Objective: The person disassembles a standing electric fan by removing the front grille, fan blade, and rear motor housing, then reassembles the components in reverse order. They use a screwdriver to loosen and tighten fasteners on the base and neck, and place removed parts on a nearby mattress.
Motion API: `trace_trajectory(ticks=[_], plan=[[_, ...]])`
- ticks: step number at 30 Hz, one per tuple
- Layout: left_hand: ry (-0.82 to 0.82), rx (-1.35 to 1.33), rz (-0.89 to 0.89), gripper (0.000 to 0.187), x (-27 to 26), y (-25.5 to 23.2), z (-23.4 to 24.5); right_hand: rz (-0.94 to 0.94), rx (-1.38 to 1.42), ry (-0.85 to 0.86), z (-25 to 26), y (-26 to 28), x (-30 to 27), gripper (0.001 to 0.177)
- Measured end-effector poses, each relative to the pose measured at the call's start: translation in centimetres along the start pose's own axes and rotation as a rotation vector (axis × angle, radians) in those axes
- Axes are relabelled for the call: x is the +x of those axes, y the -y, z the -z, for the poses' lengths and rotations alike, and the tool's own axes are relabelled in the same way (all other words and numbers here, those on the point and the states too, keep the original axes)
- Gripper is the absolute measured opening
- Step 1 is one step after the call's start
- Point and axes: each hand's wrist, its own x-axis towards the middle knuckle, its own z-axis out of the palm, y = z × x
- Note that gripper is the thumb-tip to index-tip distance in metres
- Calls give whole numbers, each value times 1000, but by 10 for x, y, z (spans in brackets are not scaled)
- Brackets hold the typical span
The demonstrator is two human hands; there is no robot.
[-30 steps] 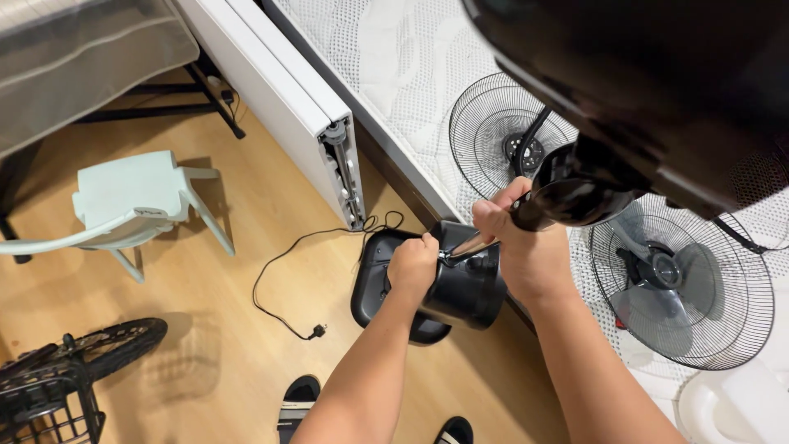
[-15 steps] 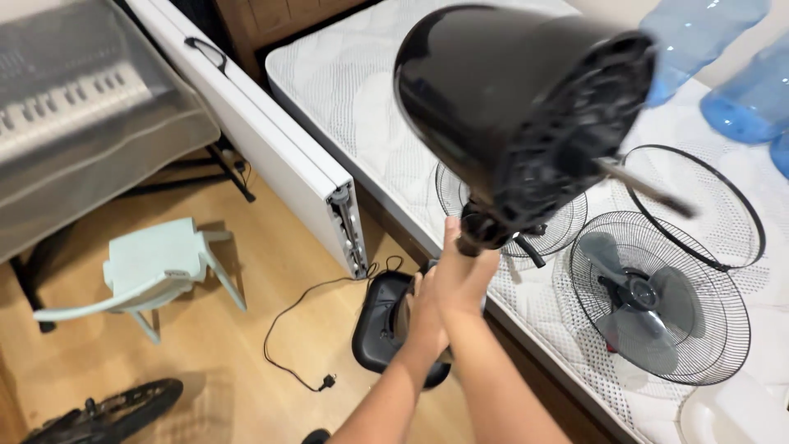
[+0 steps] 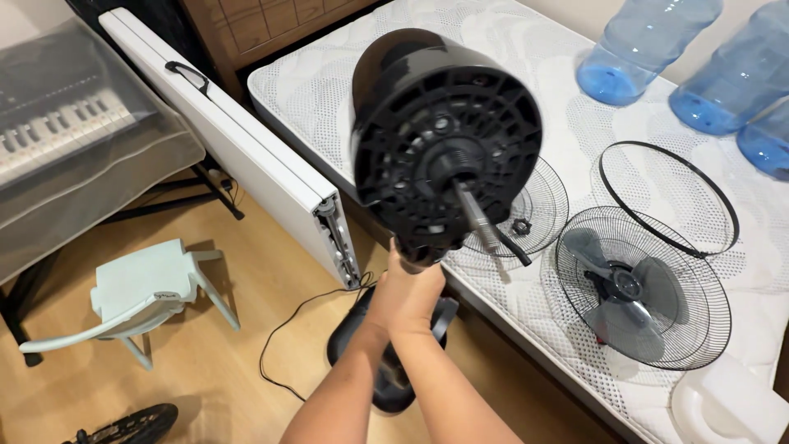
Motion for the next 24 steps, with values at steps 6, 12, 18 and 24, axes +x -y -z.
trace_trajectory(ticks=[6, 12, 18, 24], plan=[[65, 8, -32, 42, 0, -20, 31, 57, 96, 146, -15, -10, -8, 21], [154, 91, 33, 50, -14, -60, 40, -9, -81, 343, -3, -9, -8, 24], [244, -22, 172, 67, -6, -101, 36, 179, -42, 485, 11, 13, 15, 22], [188, 28, -51, 39, 35, -22, 21, 29, -133, 611, 17, -14, 47, 19]])
